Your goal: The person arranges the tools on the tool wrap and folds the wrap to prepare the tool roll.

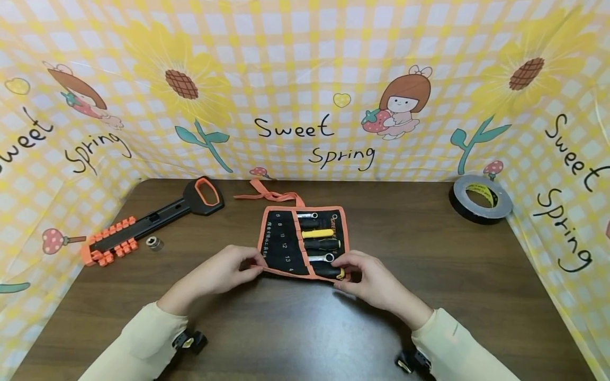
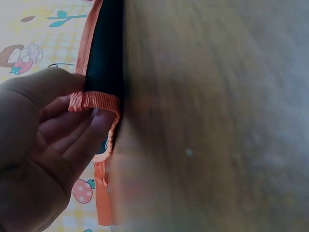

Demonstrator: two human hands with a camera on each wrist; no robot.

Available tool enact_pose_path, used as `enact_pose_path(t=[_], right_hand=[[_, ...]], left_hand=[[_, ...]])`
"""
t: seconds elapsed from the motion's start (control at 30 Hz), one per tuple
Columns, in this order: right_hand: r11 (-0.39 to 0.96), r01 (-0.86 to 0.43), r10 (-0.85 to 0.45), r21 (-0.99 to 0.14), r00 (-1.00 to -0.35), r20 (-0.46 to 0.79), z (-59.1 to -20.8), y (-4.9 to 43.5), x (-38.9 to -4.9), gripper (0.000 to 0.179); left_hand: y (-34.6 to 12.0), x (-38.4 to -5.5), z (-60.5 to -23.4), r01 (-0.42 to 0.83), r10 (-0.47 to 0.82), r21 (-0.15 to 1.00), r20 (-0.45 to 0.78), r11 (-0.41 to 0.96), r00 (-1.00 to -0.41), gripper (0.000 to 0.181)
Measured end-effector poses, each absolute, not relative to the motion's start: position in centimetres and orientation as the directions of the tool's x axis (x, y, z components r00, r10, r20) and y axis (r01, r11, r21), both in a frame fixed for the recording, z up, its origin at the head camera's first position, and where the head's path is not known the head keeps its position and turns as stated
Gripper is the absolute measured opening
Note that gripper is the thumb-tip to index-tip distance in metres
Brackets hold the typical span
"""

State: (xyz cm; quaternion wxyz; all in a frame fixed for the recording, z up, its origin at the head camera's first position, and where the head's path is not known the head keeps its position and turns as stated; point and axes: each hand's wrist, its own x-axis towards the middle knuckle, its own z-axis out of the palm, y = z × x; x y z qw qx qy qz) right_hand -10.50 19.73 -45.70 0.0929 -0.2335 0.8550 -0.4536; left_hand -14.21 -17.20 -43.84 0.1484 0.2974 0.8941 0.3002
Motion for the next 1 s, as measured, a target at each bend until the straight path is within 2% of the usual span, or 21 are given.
enact_pose_path(t=[0.23,0.47,0.67,0.87,1.0], right_hand=[[0.523,-0.439,-0.485,-0.731,-0.858,0.168,-46.1,19.3,-10.6,0.032],[0.575,-0.448,-0.433,-0.685,-0.877,0.21,-46.2,18.6,-11.3,0.016],[0.624,-0.375,-0.373,-0.685,-0.914,0.16,-45.8,18.2,-11.9,0.008],[0.592,-0.198,-0.31,-0.781,-0.951,0.006,-45.6,17.9,-12.7,0.006],[0.583,-0.14,-0.284,-0.8,-0.958,-0.039,-45.5,17.7,-13.2,0.008]], left_hand=[[-16.9,-15.1,-43.8,0.331,0.542,0.671,-0.126,0.663,-0.831,0.007],[-16.3,-15.6,-44.1,0.219,0.459,0.687,-0.186,0.693,-0.869,0.009],[-15.7,-15.7,-44.3,0.166,0.397,0.695,-0.186,0.7,-0.899,0.009],[-15.1,-15.6,-44.2,0.103,0.32,0.712,-0.178,0.694,-0.931,0.008],[-14.8,-15.6,-44.0,0.061,0.277,0.72,-0.186,0.691,-0.943,0.006]])
